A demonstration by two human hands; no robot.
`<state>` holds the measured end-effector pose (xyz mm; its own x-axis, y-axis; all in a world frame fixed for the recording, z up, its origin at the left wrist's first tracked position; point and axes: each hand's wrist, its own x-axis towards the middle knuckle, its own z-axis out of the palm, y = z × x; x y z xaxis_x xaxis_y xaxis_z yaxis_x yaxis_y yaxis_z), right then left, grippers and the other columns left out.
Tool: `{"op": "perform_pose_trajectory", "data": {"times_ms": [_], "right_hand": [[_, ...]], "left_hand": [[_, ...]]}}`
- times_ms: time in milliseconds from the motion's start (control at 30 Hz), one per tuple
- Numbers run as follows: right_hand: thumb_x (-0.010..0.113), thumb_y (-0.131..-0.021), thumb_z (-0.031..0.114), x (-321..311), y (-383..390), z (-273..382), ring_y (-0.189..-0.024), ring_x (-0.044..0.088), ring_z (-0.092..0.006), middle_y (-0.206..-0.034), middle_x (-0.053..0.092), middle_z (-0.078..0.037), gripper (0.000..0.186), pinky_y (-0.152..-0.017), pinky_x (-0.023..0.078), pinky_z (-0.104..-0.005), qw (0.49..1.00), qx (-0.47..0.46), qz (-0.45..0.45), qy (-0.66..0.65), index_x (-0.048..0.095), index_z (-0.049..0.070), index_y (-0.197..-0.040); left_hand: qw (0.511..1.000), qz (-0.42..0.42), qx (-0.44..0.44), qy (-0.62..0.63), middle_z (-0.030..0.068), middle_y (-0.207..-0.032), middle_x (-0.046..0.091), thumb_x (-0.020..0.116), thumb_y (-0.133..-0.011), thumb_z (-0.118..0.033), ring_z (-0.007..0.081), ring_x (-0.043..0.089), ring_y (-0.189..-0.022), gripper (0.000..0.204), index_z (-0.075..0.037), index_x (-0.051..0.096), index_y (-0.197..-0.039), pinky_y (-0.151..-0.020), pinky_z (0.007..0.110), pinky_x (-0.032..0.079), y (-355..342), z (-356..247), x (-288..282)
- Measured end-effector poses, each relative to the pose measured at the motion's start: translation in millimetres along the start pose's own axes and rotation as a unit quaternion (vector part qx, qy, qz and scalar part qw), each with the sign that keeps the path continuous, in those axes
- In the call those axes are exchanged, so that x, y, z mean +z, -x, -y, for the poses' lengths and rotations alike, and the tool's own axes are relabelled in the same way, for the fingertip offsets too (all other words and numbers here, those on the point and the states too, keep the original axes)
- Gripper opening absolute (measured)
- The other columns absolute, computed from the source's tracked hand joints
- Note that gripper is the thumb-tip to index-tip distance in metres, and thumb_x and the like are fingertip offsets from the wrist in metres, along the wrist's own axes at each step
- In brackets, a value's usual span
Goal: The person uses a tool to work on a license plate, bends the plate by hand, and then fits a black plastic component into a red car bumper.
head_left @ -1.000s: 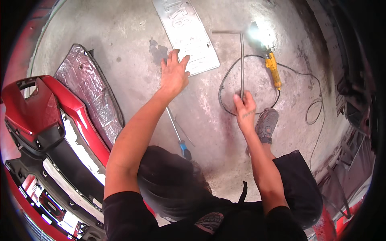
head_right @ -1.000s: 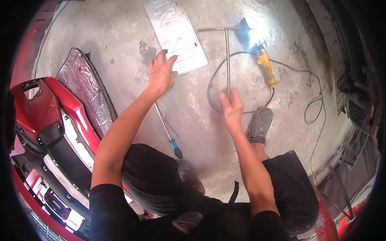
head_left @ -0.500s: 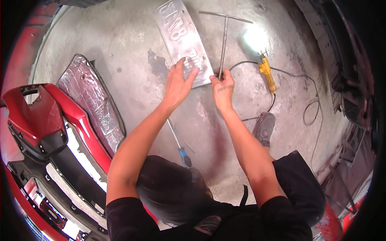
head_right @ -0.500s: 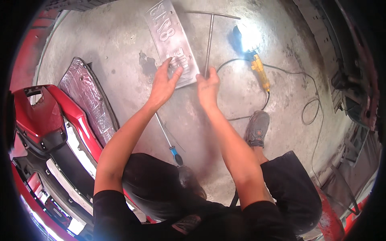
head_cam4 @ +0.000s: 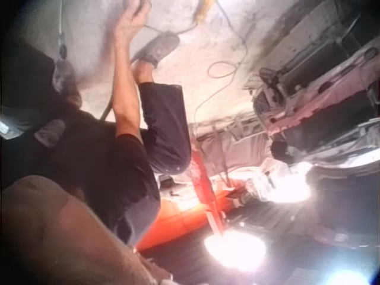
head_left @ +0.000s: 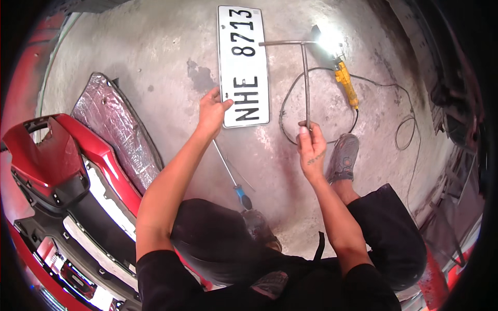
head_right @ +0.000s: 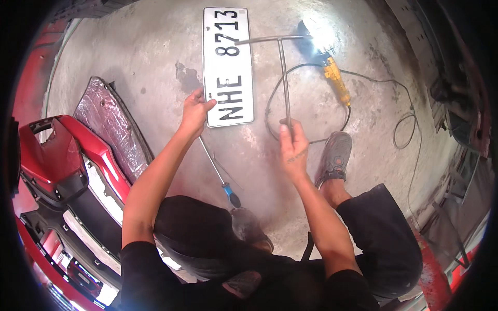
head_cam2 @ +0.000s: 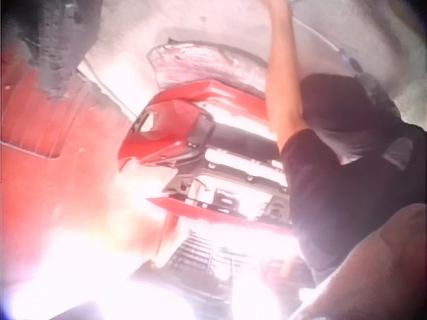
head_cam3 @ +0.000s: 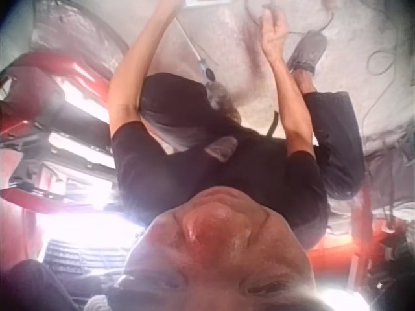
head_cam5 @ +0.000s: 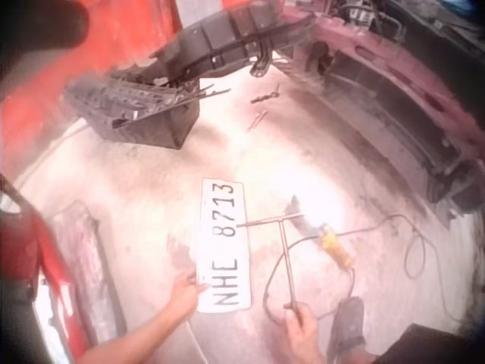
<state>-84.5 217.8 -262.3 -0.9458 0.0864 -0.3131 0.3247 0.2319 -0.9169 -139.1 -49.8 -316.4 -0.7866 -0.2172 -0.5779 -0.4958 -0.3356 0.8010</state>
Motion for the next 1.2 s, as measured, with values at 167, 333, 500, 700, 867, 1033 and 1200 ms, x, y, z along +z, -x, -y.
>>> {"op": "perform_pose_trajectory", "data": {"times_ms": [167,333,500,700,867,1033,1200], "right_hand": [[0.053,-0.108,0.021,-27,12,-9,-0.072,0.05,-0.0101,-0.074,0.054,0.0,0.031,-0.067,0.045,-0.0292,0.996,0.048,0.039,0.07,0.065,0.0,-0.127],[0.051,-0.11,0.02,-13,7,-15,-0.059,0.044,-0.0057,-0.073,0.051,0.002,0.028,-0.053,0.038,-0.0238,0.993,-0.003,0.063,0.098,0.062,-0.001,-0.125],[0.054,-0.108,0.019,-8,-6,-1,-0.07,0.05,-0.0101,-0.081,0.059,-0.002,0.028,-0.064,0.044,-0.0277,0.981,-0.059,0.053,0.18,0.06,-0.001,-0.126],[0.054,-0.104,0.018,0,-22,16,-0.062,0.055,-0.0226,-0.069,0.057,-0.014,0.032,-0.065,0.047,-0.0388,0.976,-0.104,0.053,0.181,0.061,-0.001,-0.128],[0.053,-0.105,0.016,4,-27,29,-0.067,0.06,-0.0247,-0.075,0.061,-0.018,0.037,-0.07,0.05,-0.0379,0.974,-0.089,0.079,0.195,0.059,-0.002,-0.137],[0.051,-0.105,0.01,6,-44,25,-0.08,0.068,-0.0342,-0.09,0.067,-0.023,0.04,-0.077,0.052,-0.0404,0.953,-0.165,0.098,0.236,0.056,0.001,-0.144],[0.054,-0.101,0.006,12,-61,26,-0.079,0.064,-0.0411,-0.086,0.063,-0.021,0.051,-0.075,0.052,-0.0467,0.914,-0.195,0.157,0.32,0.052,0.015,-0.152]], "left_hand": [[0.986,0.02,0.024,-0.162,0.0263,-0.121,0.071,0.065,-0.09,0.002,0.0271,0.071,-0.108,0.059,0.016,0.045,-0.144,-0.092,0.034,0.056,-12,-8,-2],[0.97,-0.069,0.098,-0.213,0.0281,-0.128,0.067,0.064,-0.089,0.004,0.0318,0.068,-0.116,0.057,0.007,0.05,-0.145,-0.097,0.039,0.053,-29,-3,-14],[0.957,-0.063,0.188,-0.209,0.0265,-0.128,0.065,0.065,-0.086,0.006,0.0339,0.065,-0.116,0.059,0.003,0.052,-0.144,-0.099,0.039,0.052,-44,-27,-5],[0.926,-0.059,0.253,-0.274,0.0266,-0.141,0.053,0.066,-0.083,0.005,0.0381,0.054,-0.129,0.058,0.001,0.058,-0.14,-0.111,0.041,0.044,-59,-24,-17],[0.833,-0.053,0.303,-0.46,0.0273,-0.161,0.034,0.072,-0.09,-0.02,0.0416,0.035,-0.149,0.062,-0.003,0.054,-0.148,-0.122,0.05,0.032,-50,-36,-7],[0.678,0.051,0.191,-0.708,0.0257,-0.168,0.022,0.075,-0.088,-0.051,0.0406,0.02,-0.158,0.094,-0.004,0.036,-0.16,-0.124,0.061,0.022,-25,-19,7],[0.59,0.102,0.141,-0.789,0.0271,-0.171,0.012,0.083,-0.075,-0.063,0.042,0.015,-0.159,0.125,-0.002,0.019,-0.165,-0.125,0.057,0.024,-16,-29,13]]}}
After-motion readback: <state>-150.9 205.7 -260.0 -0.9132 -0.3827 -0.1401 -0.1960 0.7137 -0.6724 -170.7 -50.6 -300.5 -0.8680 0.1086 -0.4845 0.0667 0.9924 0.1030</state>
